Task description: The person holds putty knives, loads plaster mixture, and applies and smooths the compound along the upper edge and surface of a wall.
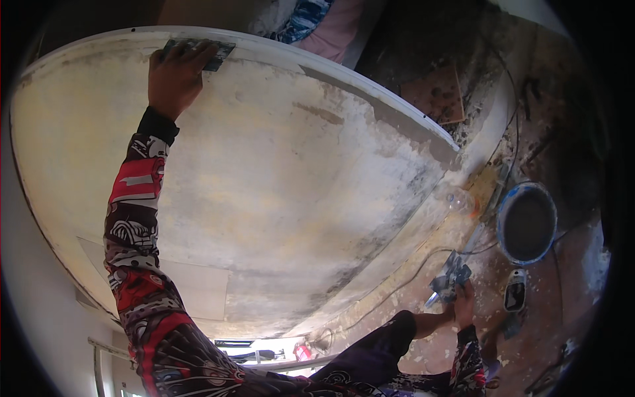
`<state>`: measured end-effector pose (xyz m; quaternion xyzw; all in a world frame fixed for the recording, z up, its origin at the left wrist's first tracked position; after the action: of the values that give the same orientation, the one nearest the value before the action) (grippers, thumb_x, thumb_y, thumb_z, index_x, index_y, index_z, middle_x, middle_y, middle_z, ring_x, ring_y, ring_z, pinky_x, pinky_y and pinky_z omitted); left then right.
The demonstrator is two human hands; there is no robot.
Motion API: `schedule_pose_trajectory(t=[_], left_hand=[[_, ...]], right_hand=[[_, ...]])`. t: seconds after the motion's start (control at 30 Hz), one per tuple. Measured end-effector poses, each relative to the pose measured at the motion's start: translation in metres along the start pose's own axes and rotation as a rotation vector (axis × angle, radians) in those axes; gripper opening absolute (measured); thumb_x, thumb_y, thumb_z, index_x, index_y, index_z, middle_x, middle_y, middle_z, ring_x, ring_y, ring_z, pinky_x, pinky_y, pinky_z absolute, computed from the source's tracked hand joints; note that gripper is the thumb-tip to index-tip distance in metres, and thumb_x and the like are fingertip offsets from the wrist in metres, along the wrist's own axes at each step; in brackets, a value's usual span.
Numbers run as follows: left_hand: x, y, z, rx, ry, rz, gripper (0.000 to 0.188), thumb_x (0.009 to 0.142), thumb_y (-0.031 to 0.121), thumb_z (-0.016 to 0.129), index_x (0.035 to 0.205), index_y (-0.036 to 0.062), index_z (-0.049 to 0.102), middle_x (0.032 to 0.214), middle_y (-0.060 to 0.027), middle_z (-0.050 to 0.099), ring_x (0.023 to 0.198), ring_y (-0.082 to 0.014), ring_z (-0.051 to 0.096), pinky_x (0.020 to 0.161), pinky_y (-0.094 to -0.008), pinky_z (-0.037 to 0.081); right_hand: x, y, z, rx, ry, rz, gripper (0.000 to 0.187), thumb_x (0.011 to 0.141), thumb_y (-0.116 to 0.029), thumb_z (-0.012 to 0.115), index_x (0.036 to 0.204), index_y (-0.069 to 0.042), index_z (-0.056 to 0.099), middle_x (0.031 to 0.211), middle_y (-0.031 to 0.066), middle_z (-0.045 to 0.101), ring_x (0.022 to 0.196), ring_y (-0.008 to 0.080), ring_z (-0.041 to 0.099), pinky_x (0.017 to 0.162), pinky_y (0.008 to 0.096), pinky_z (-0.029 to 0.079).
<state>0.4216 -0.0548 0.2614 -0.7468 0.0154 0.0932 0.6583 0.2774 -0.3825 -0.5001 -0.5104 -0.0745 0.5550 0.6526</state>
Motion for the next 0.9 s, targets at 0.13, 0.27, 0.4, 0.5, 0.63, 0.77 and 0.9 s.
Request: schedule_pose_trajectory(t=[0.13, 0.27, 0.4, 0.5, 0.63, 0.77, 0.9], left_hand=[[-0.006, 0.004, 0.012, 0.046, -0.089, 0.004, 0.052, 0.078, 0.003, 0.058, 0.127, 0.0222, 0.063, 0.128, 0.0017, 0.065, 0.118, -0.0228, 0.059, 0.094, -0.0422, 0.042], [-0.011, 0.008, 0.009, -0.017, -0.139, 0.048, 0.053, 0.077, 0.003, 0.058, 0.126, 0.022, 0.064, 0.127, 0.0019, 0.066, 0.117, -0.0233, 0.06, 0.093, -0.0434, 0.043], [-0.036, 0.005, -0.006, -0.038, -0.174, -0.03, 0.055, 0.076, 0.001, 0.057, 0.126, 0.0227, 0.064, 0.129, 0.0019, 0.065, 0.119, -0.0232, 0.059, 0.095, -0.0432, 0.042], [-0.024, -0.01, -0.017, 0.066, -0.071, -0.011, 0.058, 0.076, 0.001, 0.057, 0.129, 0.0238, 0.062, 0.131, 0.0027, 0.063, 0.12, -0.0234, 0.058, 0.098, -0.0435, 0.041], [-0.017, -0.04, -0.008, 0.173, -0.018, -0.02, 0.055, 0.079, 0.004, 0.059, 0.128, 0.0287, 0.062, 0.13, 0.0055, 0.064, 0.12, -0.0221, 0.059, 0.098, -0.0469, 0.041], [-0.02, -0.041, 0.011, 0.094, -0.016, -0.005, 0.057, 0.081, 0.003, 0.057, 0.131, 0.029, 0.06, 0.134, 0.0055, 0.062, 0.123, -0.0247, 0.057, 0.102, -0.0504, 0.039], [-0.031, -0.031, 0.017, 0.156, -0.044, -0.012, 0.056, 0.081, 0.003, 0.057, 0.132, 0.0278, 0.059, 0.134, 0.0049, 0.061, 0.124, -0.0257, 0.056, 0.103, -0.0517, 0.038]], right_hand=[[0.001, 0.002, 0.002, 0.054, -0.022, -0.03, 0.029, 0.095, -0.003, 0.051, 0.122, 0.003, 0.058, 0.114, 0.0097, 0.065, 0.102, 0.0169, 0.057, 0.093, 0.03, 0.043], [0.0, 0.001, 0.0, -0.021, 0.015, -0.028, 0.029, 0.094, -0.004, 0.053, 0.121, 0.004, 0.058, 0.112, 0.0111, 0.065, 0.101, 0.018, 0.057, 0.092, 0.0306, 0.043], [0.0, -0.002, 0.0, -0.007, -0.001, -0.038, 0.028, 0.094, -0.005, 0.053, 0.12, 0.005, 0.058, 0.111, 0.013, 0.065, 0.101, 0.0193, 0.058, 0.091, 0.0322, 0.044], [-0.004, -0.014, 0.0, -0.047, -0.002, -0.028, 0.027, 0.094, -0.005, 0.053, 0.119, 0.005, 0.058, 0.111, 0.0139, 0.066, 0.1, 0.02, 0.059, 0.091, 0.0337, 0.044], [-0.003, -0.012, -0.001, -0.103, 0.006, -0.05, 0.027, 0.094, -0.003, 0.052, 0.119, 0.005, 0.057, 0.112, 0.0144, 0.066, 0.101, 0.0213, 0.059, 0.093, 0.0343, 0.044], [0.001, 0.003, 0.003, -0.017, -0.03, -0.082, 0.03, 0.094, -0.002, 0.052, 0.123, 0.005, 0.057, 0.116, 0.0146, 0.066, 0.104, 0.0217, 0.06, 0.095, 0.0335, 0.044], [0.001, 0.002, 0.004, -0.083, -0.017, -0.087, 0.032, 0.094, -0.003, 0.052, 0.125, 0.004, 0.056, 0.118, 0.0148, 0.066, 0.106, 0.021, 0.059, 0.095, 0.0327, 0.043]])
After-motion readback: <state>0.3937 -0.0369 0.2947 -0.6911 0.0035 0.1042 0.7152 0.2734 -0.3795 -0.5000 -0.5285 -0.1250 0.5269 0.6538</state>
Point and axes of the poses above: each hand's wrist, its own x-axis towards the middle knuckle, its own z-axis out of the palm, y = z × x, the point moved 9 cm from there along x, towards the middle knuckle
